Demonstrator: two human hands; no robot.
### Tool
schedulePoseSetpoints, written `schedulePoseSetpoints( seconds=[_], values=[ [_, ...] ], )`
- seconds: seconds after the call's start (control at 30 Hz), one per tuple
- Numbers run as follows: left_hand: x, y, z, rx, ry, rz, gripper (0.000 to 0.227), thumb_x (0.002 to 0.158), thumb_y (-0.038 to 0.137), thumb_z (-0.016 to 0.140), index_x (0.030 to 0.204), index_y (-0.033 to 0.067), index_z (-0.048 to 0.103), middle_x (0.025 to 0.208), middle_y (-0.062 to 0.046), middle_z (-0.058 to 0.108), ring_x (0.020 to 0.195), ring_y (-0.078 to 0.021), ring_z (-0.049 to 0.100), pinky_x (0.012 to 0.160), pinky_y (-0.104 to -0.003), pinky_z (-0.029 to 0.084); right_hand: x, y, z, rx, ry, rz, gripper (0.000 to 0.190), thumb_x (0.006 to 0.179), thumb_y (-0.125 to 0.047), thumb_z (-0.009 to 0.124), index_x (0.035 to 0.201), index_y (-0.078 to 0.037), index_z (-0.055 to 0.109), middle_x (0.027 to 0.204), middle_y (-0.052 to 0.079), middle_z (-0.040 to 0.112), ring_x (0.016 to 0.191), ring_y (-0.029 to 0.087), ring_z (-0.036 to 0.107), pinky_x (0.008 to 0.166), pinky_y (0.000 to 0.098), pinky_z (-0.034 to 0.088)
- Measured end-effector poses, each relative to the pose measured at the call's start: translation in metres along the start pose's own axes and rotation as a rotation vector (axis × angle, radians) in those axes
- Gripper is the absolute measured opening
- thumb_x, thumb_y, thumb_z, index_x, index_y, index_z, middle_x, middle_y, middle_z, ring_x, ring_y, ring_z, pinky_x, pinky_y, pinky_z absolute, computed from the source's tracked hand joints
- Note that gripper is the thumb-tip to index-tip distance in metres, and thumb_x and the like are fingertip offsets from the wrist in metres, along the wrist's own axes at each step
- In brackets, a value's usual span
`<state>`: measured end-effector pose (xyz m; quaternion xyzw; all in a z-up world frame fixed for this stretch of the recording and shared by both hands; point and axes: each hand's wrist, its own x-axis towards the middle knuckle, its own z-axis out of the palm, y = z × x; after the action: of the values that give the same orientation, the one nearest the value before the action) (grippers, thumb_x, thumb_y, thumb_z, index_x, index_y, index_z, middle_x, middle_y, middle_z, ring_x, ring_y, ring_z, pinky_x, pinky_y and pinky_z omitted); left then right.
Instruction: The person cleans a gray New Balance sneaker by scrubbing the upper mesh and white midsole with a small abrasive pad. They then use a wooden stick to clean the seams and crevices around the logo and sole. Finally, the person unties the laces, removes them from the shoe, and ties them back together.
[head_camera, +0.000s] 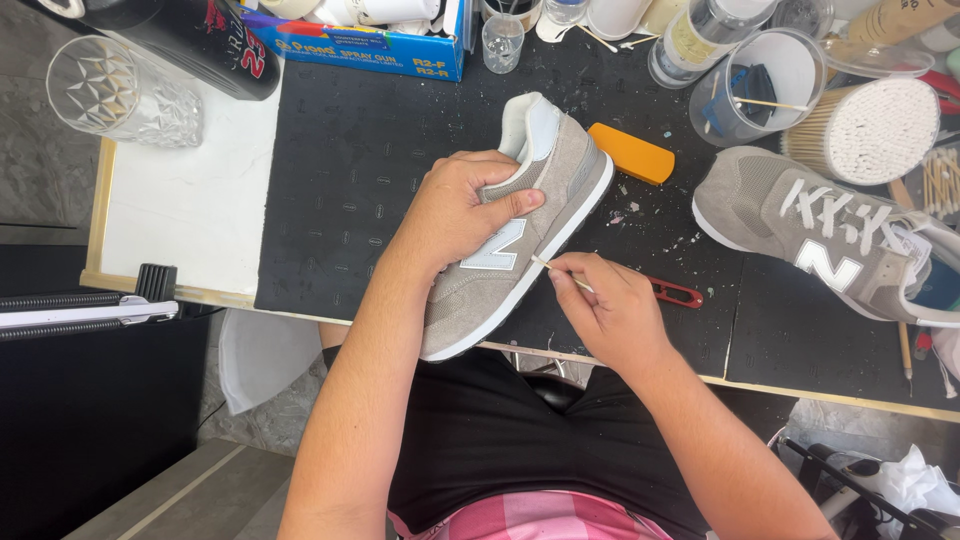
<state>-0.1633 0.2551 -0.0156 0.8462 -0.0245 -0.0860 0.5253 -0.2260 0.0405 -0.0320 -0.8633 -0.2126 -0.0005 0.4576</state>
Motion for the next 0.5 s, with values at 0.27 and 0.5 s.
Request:
schedulePoseSetpoints(
  seconds=[0.27,0.5],
  values=[
    [-0.002,0.000,0.000,0.018,0.032,0.040,0.031,0.081,0.035,0.083,0.099,0.0105,0.081,0.095,-0.004,0.078,0.095,-0.0218,0.072,0.082,-0.037,0.056,0.044,-0.003,-0.036,-0.242,0.212,-0.306,0.013,0.089,0.001,0.069,0.099,-0.002,0.061,0.094,0.014,0.061,0.085,0.034,0.055,0.078,0.0409,0.044],
    [-0.003,-0.003,0.002,0.107,0.075,0.132,0.035,0.080,0.041,0.082,0.098,0.0107,0.082,0.102,-0.004,0.078,0.107,-0.0273,0.067,0.090,-0.042,0.052,0.146,0.024,-0.046,0.542,0.238,-0.192,0.008,0.109,0.007,0.063,0.111,0.003,0.057,0.109,0.006,0.067,0.099,0.009,0.068,0.094,0.0265,0.058]
  ],
)
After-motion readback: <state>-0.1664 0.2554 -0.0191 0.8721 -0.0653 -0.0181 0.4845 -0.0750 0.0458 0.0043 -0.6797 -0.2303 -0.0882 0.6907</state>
